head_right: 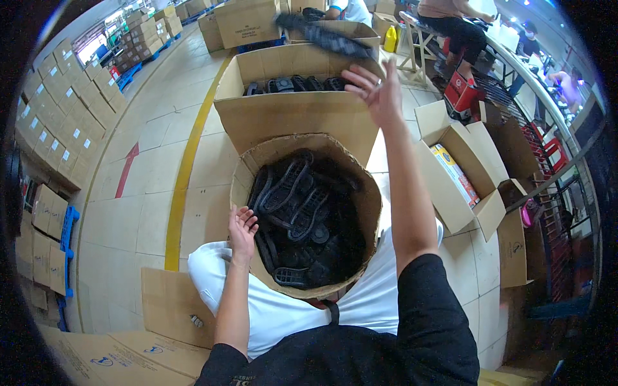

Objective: The person sits on the floor in a warehouse and repeatedly picks up black plastic slides from a large cardboard box. They inspect each slide by turning it over and examining the sole and upper, then place it into a second cardboard box. The process is repeated for multiple units throughout the clip.

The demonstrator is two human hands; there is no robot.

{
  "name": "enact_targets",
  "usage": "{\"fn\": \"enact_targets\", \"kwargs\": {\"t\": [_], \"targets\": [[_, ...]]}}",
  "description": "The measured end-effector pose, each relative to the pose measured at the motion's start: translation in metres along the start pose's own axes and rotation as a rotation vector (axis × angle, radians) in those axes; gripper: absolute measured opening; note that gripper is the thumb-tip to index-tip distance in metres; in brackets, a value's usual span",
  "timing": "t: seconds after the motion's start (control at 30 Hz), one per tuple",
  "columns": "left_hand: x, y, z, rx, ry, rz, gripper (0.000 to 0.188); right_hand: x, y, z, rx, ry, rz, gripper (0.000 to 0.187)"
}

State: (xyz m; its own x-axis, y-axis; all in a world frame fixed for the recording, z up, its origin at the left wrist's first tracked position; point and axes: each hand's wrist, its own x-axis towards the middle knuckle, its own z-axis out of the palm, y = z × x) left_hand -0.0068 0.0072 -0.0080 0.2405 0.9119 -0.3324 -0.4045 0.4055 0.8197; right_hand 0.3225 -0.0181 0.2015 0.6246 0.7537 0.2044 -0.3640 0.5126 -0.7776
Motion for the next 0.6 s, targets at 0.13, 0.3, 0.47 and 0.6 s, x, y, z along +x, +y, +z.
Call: {"fn": "enact_targets", "kwargs": {"t": [0.13, 0.3, 0.47, 0.6], "targets": [[0.001, -0.003, 0.005, 0.017, -0.067, -0.032, 0.037, -0.01, -0.017, 0.027, -0.499, -0.084, -0.207, 0.046], [0.0, -0.008, 0.01, 0.072, -0.122, -0.049, 0.035, -0.042, 0.04, 0.008, -0.596, -0.165, -0.092, 0.033], [-0.002, -0.009, 0.006, 0.062, -0.093, -0.041, 0.029, -0.057, 0.117, -0.059, -0.78, 0.06, 0.143, 0.028], [0.0, -0.009, 0.006, 0.023, -0.093, -0.06, 0.03, -0.089, 0.199, -0.158, -1.017, 0.27, 0.287, 0.024]]}}
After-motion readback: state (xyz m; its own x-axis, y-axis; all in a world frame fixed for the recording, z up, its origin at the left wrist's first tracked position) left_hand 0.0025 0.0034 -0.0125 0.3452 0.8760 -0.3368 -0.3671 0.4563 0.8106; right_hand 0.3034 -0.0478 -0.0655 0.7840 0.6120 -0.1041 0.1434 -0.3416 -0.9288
